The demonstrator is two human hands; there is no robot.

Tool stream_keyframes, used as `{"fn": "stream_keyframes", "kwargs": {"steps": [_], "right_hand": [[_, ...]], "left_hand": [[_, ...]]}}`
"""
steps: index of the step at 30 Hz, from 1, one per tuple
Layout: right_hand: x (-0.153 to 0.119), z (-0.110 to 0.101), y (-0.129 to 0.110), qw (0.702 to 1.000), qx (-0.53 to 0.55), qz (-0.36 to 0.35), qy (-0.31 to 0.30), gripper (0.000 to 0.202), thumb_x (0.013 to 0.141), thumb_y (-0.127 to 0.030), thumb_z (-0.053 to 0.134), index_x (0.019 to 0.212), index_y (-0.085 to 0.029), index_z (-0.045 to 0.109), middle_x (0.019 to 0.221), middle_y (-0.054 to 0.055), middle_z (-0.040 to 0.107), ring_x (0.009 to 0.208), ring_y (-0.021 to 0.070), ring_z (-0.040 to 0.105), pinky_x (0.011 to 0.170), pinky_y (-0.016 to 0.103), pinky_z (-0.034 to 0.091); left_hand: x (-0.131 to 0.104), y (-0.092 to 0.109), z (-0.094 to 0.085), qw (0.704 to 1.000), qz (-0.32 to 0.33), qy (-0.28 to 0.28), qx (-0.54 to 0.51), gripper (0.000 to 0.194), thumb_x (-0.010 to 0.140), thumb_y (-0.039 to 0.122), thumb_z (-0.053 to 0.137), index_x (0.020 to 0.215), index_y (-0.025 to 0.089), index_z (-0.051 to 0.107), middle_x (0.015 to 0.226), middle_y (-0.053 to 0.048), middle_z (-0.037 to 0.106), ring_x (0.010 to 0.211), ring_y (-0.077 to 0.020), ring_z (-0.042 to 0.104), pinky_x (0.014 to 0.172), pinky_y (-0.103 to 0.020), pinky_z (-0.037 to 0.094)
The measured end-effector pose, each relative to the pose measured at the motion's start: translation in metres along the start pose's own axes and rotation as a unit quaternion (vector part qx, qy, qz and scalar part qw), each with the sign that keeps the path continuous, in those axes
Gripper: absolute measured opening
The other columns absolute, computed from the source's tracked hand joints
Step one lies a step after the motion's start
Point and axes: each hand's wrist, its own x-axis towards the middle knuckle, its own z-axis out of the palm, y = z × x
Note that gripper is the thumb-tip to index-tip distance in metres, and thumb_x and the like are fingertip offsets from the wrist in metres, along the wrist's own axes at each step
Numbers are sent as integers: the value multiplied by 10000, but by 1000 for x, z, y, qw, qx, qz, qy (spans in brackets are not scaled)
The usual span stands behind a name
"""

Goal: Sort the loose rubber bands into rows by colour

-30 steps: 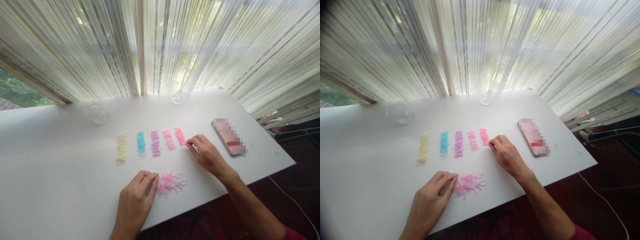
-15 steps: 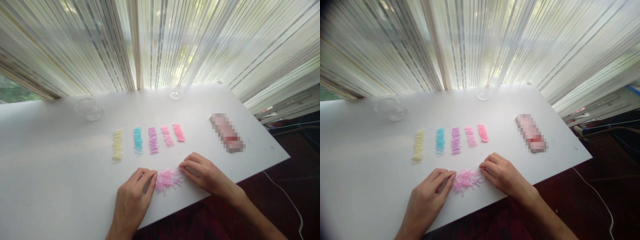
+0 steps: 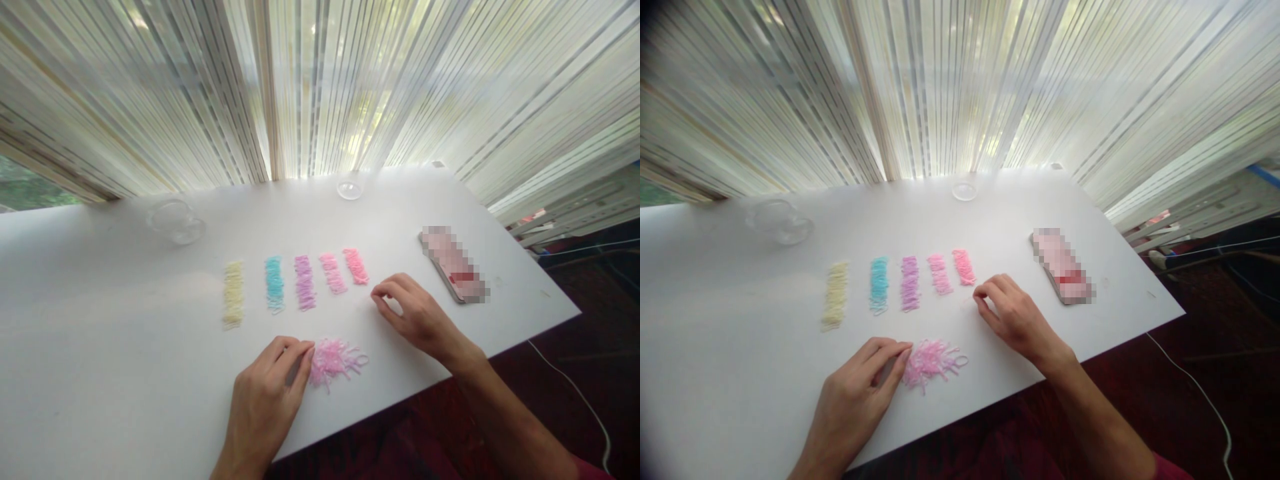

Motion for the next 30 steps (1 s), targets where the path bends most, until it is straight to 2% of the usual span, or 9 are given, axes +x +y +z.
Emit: {"fn": "stream_keyframes", "kwargs": {"steps": [4, 9, 13, 17, 21, 24, 30], "right_hand": [[17, 2, 17, 999, -41, 1, 12, 114, 987, -129, 561, 950, -214, 628, 899, 73, 669, 862, 248, 631, 750, 390, 536], [21, 6, 22, 998, -53, 1, 30, 125, 998, -155, 568, 978, -212, 677, 906, 77, 694, 853, 247, 645, 741, 381, 544], [12, 1, 15, 997, -54, -9, 59, 125, 1006, -157, 575, 1027, -201, 690, 914, 78, 707, 849, 238, 656, 750, 380, 552], [-4, -3, -6, 996, -7, -4, 83, 131, 996, -123, 589, 1048, -201, 680, 909, 67, 698, 845, 212, 652, 767, 357, 558], [-17, 3, -31, 994, 101, -26, -19, 118, 990, -124, 595, 1043, -187, 680, 902, 59, 684, 846, 192, 645, 749, 315, 562], [-19, 11, -40, 988, 130, -30, -82, 122, 991, -133, 582, 1024, -178, 690, 900, 61, 674, 842, 196, 632, 733, 311, 553], [-14, 20, -42, 981, 143, -22, -127, 103, 967, -137, 620, 1028, -178, 692, 918, 56, 658, 861, 197, 621, 751, 310, 537]], "left_hand": [[-1, 0, -1, 1000, -3, -2, 3, 220, 1048, 293, 507, 1025, 229, 717, 894, -6, 733, 703, -128, 704, 601, -218, 516], [-5, -1, -1, 1000, -6, -1, 8, 227, 1054, 298, 501, 1022, 227, 714, 883, -1, 723, 704, -129, 705, 612, -223, 517], [-5, -1, 0, 1000, -2, -3, 3, 207, 1051, 292, 514, 1033, 229, 710, 897, 3, 719, 726, -132, 709, 650, -229, 528], [-3, 1, 0, 1000, 2, -9, 1, 199, 1047, 291, 520, 1044, 233, 711, 901, 3, 718, 701, -129, 700, 605, -225, 511], [-5, 3, 0, 1000, 3, -30, 6, 209, 1049, 287, 510, 1053, 237, 712, 903, 6, 721, 715, -137, 712, 640, -233, 530], [-8, 3, 1, 999, 3, -31, 10, 210, 1051, 277, 504, 1073, 236, 709, 918, 3, 724, 735, -146, 721, 685, -243, 544], [-7, 12, 3, 1000, 11, -6, 5, 165, 1035, 317, 555, 1075, 239, 695, 916, 2, 718, 730, -157, 718, 672, -255, 532]]}}
